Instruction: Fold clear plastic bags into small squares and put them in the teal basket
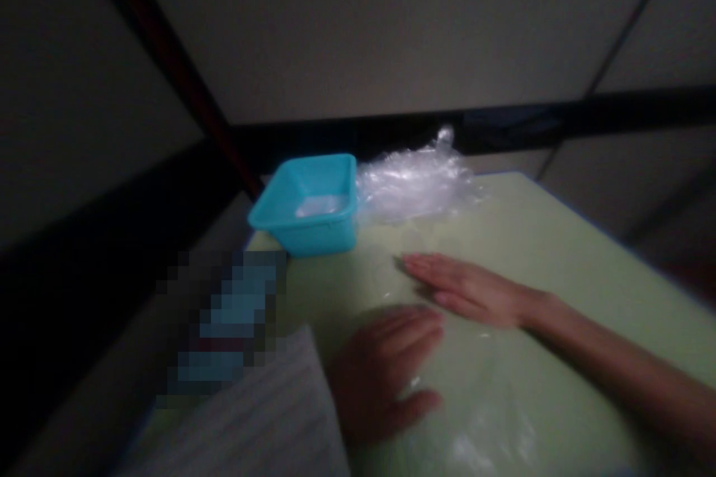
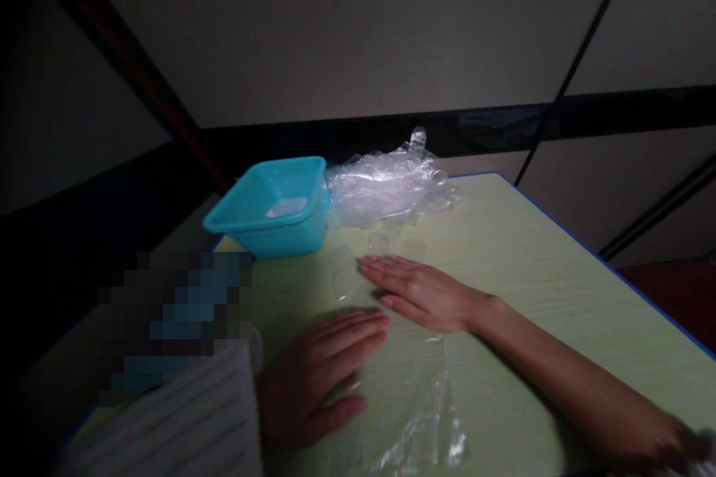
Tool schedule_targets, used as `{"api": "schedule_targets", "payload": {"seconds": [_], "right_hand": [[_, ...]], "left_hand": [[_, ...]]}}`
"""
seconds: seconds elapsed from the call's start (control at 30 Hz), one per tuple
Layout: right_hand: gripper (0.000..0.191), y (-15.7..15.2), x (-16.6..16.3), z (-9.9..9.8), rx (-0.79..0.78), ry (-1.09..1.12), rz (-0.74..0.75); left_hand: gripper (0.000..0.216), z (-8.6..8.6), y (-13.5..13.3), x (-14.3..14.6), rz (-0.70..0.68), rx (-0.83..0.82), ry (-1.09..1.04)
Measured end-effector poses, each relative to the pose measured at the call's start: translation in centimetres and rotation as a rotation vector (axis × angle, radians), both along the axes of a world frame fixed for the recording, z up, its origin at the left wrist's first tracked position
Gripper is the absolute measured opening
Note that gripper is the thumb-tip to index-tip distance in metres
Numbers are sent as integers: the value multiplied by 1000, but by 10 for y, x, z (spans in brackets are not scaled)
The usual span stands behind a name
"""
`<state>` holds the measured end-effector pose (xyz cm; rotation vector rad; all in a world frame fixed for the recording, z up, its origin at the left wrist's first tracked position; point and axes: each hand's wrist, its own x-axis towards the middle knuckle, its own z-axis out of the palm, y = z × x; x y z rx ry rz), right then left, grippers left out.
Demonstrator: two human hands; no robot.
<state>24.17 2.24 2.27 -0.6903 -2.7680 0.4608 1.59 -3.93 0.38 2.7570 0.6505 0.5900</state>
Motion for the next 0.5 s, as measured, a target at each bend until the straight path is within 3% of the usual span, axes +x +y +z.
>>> {"api": "schedule_targets", "payload": {"seconds": [0.07, 0.13, 0.27, 0.4, 0.5], "right_hand": [[53, -1, 5, 2, 38, 3, -23], [61, -3, 9, -1, 66, -27, -47], [79, -5, 13, -14, 65, -100, -73], [80, -4, 12, -22, 48, -75, -77], [78, -1, 16, -23, -58, 42, -76]], "left_hand": [[50, 2, 8, -4, 179, -11, 48], [62, 4, 16, -7, 242, -35, 134], [76, 4, 22, -8, 213, -99, 261], [77, 2, 20, -6, 219, -136, 309], [79, 1, 22, -7, 200, -183, 242]]}}
